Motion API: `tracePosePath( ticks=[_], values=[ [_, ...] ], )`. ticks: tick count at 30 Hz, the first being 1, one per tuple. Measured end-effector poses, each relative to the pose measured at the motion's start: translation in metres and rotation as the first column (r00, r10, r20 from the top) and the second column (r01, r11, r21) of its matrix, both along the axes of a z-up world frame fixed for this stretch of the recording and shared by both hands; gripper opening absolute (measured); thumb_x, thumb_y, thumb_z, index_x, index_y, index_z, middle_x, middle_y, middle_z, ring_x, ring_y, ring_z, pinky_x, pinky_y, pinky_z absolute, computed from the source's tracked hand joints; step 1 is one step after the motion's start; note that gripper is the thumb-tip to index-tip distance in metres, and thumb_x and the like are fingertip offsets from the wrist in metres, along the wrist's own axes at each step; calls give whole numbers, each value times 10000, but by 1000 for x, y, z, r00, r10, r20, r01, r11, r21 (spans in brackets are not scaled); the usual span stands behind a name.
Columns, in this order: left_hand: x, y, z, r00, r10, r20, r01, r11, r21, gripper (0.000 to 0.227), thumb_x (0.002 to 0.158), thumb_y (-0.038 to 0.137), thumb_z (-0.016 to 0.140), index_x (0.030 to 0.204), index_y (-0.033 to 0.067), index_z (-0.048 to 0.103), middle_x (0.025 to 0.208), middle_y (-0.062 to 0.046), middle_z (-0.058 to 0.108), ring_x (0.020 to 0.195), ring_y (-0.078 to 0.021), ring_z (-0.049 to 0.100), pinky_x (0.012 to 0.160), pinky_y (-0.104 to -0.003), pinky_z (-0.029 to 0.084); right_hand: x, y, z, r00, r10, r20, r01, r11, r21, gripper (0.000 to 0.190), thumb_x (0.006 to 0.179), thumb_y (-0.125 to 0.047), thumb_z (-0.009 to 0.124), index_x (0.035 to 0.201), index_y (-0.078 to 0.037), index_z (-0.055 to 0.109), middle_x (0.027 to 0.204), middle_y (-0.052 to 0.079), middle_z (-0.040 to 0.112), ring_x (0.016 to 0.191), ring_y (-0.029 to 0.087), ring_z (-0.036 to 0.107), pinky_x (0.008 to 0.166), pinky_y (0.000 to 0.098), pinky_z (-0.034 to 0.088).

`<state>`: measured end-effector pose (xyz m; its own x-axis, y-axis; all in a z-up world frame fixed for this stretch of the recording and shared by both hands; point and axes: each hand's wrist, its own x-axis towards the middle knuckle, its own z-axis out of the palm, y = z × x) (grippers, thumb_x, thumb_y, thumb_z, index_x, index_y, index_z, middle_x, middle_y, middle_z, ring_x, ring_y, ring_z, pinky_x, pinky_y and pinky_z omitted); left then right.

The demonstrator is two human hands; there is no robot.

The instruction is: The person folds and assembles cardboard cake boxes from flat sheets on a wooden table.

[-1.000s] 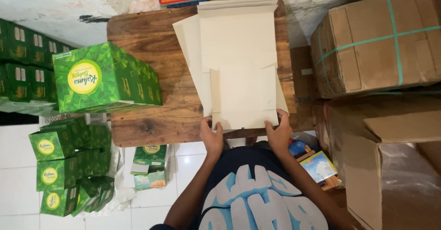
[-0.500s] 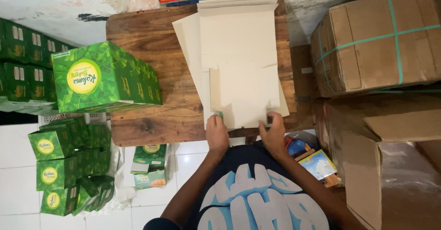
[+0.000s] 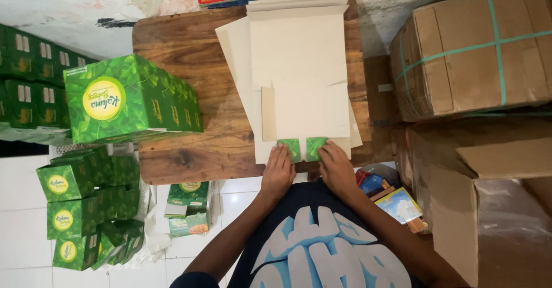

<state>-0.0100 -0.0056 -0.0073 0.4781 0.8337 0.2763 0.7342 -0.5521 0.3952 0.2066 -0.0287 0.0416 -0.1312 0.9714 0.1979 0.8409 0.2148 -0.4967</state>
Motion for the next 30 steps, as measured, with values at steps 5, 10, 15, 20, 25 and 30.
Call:
tracePosePath(
  ticks=[5, 10, 15, 20, 25, 30],
  values=[
    [-10, 2, -7, 996, -84, -40, 84, 996, 4, 523, 863, 149, 707, 1280, -146, 598, 1399, -287, 572, 1384, -397, 493, 1215, -530, 321, 10, -1, -8, 995, 101, 26, -96, 984, -152, 511, 812, -32, 698, 1314, -6, 607, 1340, 192, 564, 1370, 367, 494, 1091, 434, 453],
    [-23, 7, -10, 984, -165, -64, 166, 986, 4, 520, 866, 134, 695, 1309, -125, 605, 1425, -259, 571, 1418, -360, 476, 1235, -543, 295, 21, -1, -13, 971, 220, 98, -194, 956, -218, 634, 787, -31, 690, 1403, 6, 546, 1455, 222, 493, 1408, 377, 429, 1144, 452, 386],
    [-28, 10, 9, 975, -222, 6, 221, 972, -80, 525, 864, 106, 704, 1332, -107, 594, 1462, -245, 549, 1440, -354, 456, 1251, -524, 276, 27, -3, -19, 937, 308, 168, -273, 941, -201, 701, 815, 4, 626, 1496, -13, 462, 1587, 140, 417, 1509, 313, 343, 1255, 443, 269],
    [-35, 14, 7, 967, -253, 30, 255, 960, -115, 548, 863, 74, 707, 1370, -87, 577, 1490, -214, 535, 1452, -339, 447, 1260, -508, 273, 31, 0, -16, 933, 328, 149, -282, 923, -262, 724, 810, -23, 627, 1507, -27, 435, 1589, 133, 409, 1511, 291, 304, 1251, 476, 200],
    [-41, 16, -2, 962, -270, 45, 274, 954, -123, 574, 855, 60, 706, 1396, -70, 567, 1514, -194, 520, 1463, -327, 438, 1259, -499, 275, 33, -1, -14, 946, 313, 85, -276, 916, -291, 676, 865, -47, 622, 1512, -49, 425, 1599, 119, 392, 1518, 274, 284, 1244, 500, 180],
    [-44, 18, 1, 951, -309, 32, 310, 943, -120, 560, 862, 53, 704, 1396, -52, 573, 1520, -159, 528, 1456, -289, 445, 1249, -505, 282, 37, 0, -8, 945, 323, 46, -298, 911, -287, 707, 842, -29, 636, 1520, -74, 441, 1609, 100, 399, 1529, 264, 288, 1246, 500, 186]
  ],
)
